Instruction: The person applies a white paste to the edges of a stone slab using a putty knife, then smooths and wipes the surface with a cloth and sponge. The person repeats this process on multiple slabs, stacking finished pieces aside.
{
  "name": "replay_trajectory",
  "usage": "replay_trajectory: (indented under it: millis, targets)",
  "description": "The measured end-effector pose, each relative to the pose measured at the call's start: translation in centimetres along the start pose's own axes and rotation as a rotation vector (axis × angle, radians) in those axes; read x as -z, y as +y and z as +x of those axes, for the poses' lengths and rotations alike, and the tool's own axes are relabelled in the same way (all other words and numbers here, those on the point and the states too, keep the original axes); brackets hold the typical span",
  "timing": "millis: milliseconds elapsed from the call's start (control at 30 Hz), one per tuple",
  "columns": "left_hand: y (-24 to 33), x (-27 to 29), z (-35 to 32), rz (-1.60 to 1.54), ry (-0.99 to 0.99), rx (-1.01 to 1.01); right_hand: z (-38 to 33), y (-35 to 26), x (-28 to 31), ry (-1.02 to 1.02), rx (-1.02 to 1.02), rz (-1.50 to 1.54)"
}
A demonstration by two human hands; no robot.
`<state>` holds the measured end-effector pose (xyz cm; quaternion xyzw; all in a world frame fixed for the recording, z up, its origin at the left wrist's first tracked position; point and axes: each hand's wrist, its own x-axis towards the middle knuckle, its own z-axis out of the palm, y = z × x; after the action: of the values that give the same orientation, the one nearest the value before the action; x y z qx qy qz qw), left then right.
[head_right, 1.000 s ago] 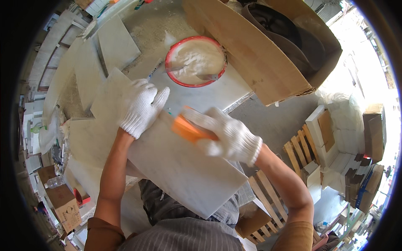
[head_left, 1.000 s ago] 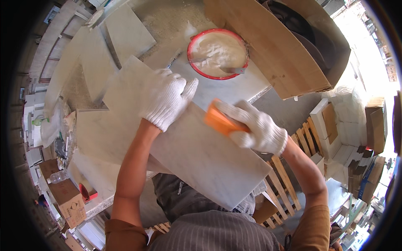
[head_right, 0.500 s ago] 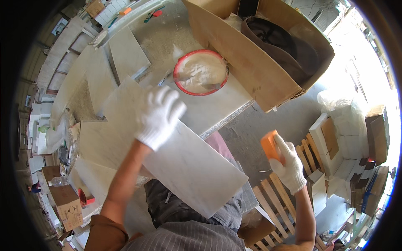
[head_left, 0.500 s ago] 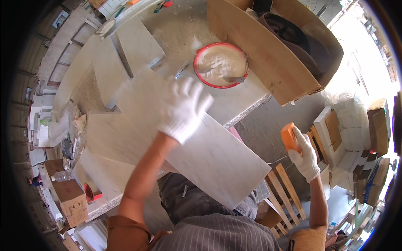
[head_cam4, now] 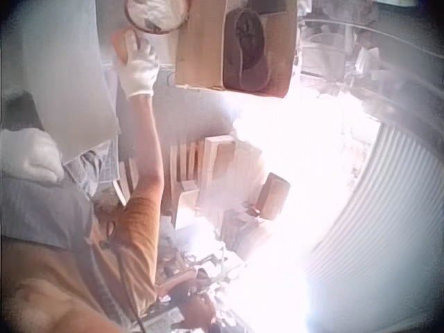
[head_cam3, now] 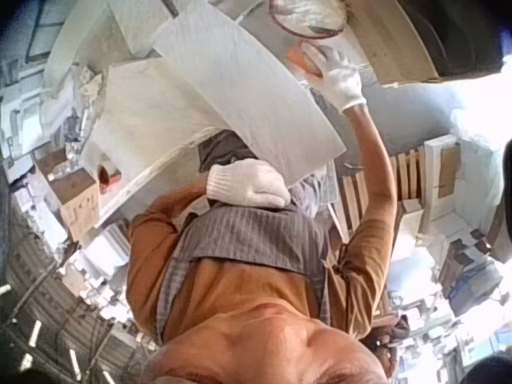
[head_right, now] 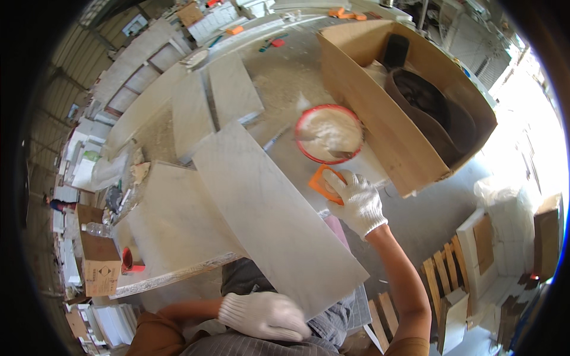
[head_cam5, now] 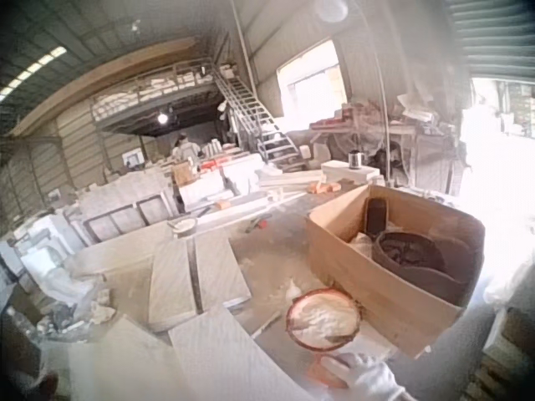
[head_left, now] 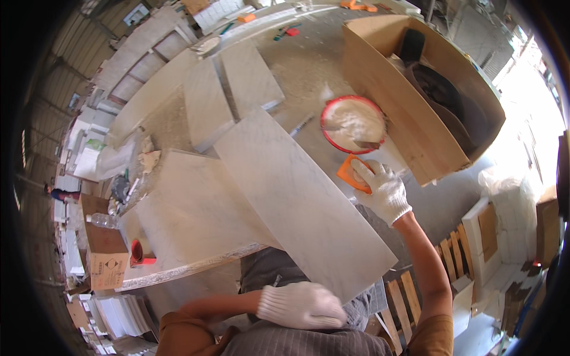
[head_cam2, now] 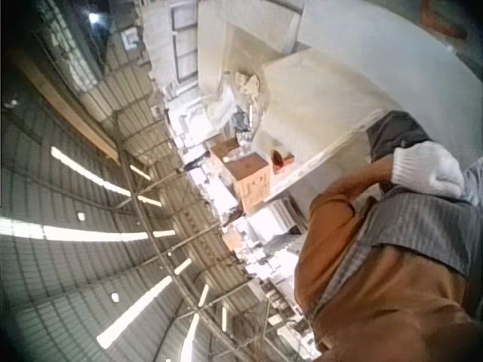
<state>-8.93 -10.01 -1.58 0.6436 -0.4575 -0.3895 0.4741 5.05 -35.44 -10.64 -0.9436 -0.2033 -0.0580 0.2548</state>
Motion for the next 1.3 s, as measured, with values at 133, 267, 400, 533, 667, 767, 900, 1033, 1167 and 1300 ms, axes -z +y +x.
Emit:
replay_trajectory:
  millis: [133, 267, 400, 533, 667, 767, 900, 1033, 1167, 1300]
  targets:
    - [0.8, 1.7, -5.5, -0.127, 0.21, 0.377, 1.4, 0.0, -2.7, 0.063, 0.074, -0.125]
    - [-0.1, 1.9, -8.2, -0.454, 0.61, 0.663, 1.2, -0.6, -2.5, 0.094, 0.065, -0.116]
    - [-1.8, 0.7, -7.7, -0.591, 0.602, 0.64, -0.2, 0.0, -2.0, 0.133, 0.066, -0.092]
    - [-2.4, 0.0, -5.8, -0.42, 0.51, 0.769, -1.0, -0.3, -1.0, 0.14, 0.005, -0.085]
    - [-3.4, -0.6, -5.1, -0.522, 0.539, 0.772, -3.3, -1.2, 0.5, 0.197, -0.031, 0.17]
    - [-3.7, -0.9, -5.1, -0.689, 0.587, 0.716, -4.8, -2.7, 2.8, 0.055, 0.16, 0.377]
    - [-4.4, -1.3, -5.2, -0.726, 0.602, 0.664, -7.5, -5.8, 6.7, -0.282, 0.232, 0.204]
    - [-4.6, -1.2, -5.4, -0.745, 0.588, 0.649, -12.3, -5.7, 8.9, -0.313, 0.045, 0.126]
    - [-4.7, -1.3, -5.1, -0.748, 0.617, 0.66, -16.0, -5.6, 10.1, -0.157, -0.051, 0.081]
    - [-4.9, -1.3, -5.3, -0.619, 0.606, 0.667, -16.4, -4.8, 9.3, 0.005, -0.213, 0.133]
